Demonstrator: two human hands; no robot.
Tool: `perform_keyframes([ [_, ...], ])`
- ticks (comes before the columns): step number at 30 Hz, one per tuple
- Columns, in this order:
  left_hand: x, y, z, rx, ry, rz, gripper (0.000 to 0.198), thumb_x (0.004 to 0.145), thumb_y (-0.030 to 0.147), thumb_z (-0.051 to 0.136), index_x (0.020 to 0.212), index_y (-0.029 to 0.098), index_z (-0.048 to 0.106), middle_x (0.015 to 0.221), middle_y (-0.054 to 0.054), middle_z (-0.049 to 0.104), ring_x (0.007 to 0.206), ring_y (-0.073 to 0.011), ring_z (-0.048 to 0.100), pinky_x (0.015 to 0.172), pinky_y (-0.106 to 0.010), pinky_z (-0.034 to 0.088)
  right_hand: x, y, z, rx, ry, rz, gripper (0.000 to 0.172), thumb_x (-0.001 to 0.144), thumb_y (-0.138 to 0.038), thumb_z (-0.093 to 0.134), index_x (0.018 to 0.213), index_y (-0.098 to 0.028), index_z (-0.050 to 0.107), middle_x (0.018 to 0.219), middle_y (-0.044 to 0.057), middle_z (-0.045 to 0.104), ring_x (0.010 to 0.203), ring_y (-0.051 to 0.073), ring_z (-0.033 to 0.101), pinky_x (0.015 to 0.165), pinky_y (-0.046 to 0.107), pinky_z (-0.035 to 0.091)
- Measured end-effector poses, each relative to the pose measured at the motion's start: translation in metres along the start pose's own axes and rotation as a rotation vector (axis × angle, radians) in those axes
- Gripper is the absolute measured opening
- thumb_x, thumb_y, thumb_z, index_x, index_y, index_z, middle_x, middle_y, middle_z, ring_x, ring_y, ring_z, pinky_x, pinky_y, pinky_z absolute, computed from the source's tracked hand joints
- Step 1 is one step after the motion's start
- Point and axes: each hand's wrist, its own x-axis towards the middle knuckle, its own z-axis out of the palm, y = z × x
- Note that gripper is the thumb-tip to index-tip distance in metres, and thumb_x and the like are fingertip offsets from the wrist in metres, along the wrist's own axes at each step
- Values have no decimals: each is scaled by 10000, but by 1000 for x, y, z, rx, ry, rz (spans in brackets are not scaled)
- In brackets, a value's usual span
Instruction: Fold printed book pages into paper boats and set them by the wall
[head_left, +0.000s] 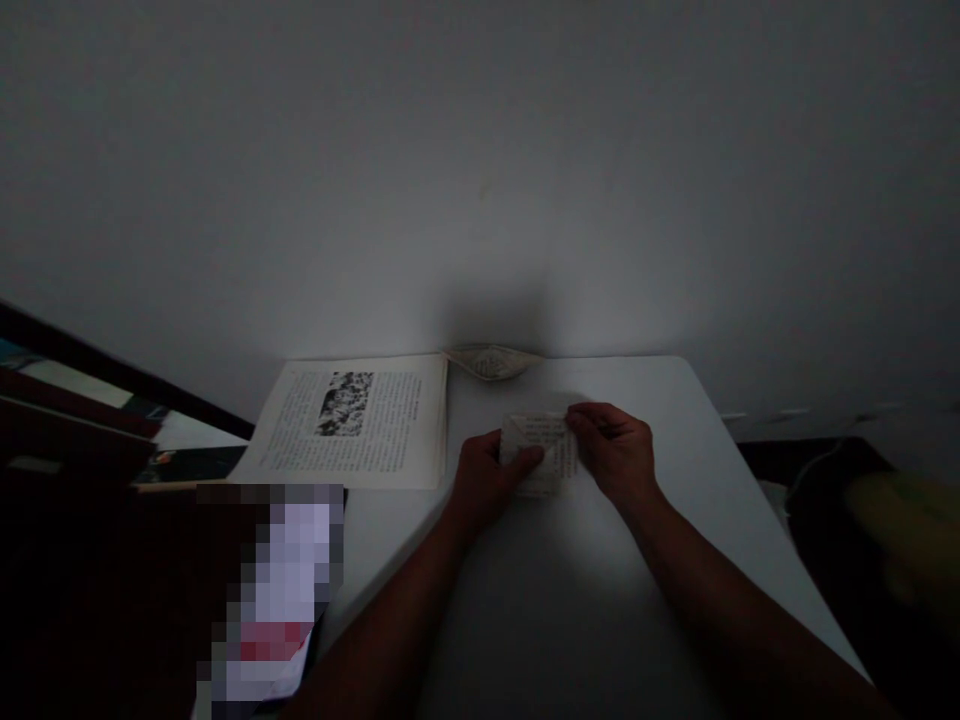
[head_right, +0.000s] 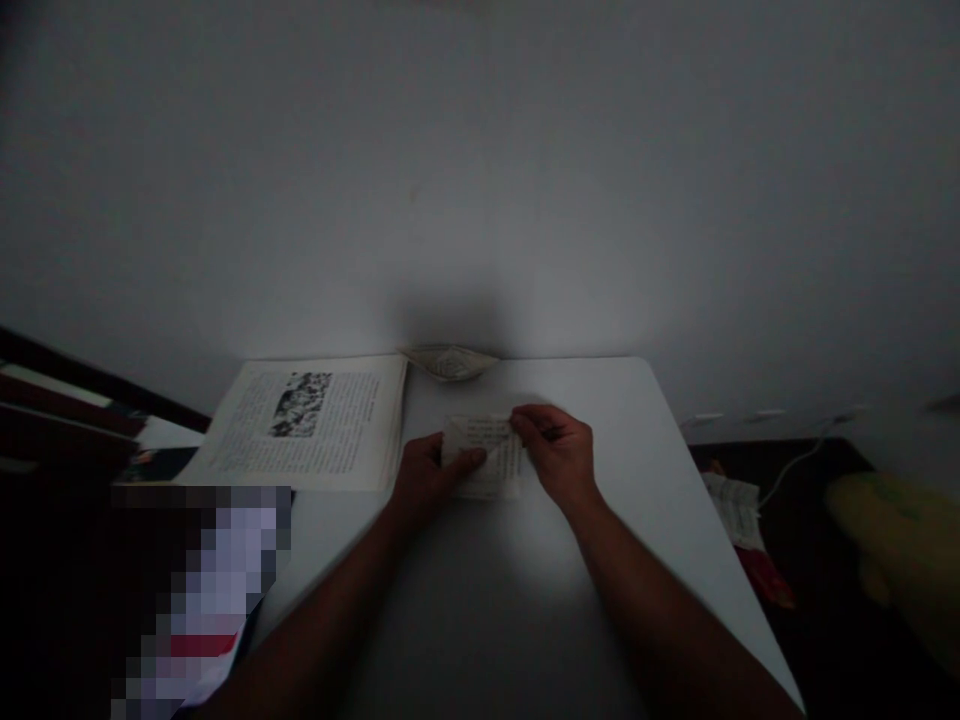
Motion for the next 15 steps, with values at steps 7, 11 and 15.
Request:
perform_keyframes([
  [7, -1, 0, -2, -12, 9, -10, 336, 697, 394, 691, 870, 107, 704, 814, -77, 724, 689, -196, 669, 599, -270, 520, 3, -4, -2, 126, -143, 4, 385, 719, -336, 701, 1075, -221, 610, 716, -11, 647, 582, 108, 582, 550, 231, 464],
  [11, -1, 2, -2, -70, 11, -13, 357, 700, 398, 690, 913, 113, 701, 830, -75, 725, 692, -196, 670, 603, -273, 523, 2, -5, -3, 156, -258, 38, 440, 671, -343, 741, 1077, -222, 622, 756, 3, 674, 686, 143, 638, 652, 265, 509],
  [15, -2, 2, -1, -28, 15, 7, 358, 698, 404, 690, 891, 103, 704, 803, -76, 723, 679, -190, 665, 589, -261, 514, -2, -5, -2, 46, -398, 118, 334, 613, -365, 775, 896, -202, 707, 773, 31, 712, 686, 184, 660, 713, 348, 541],
])
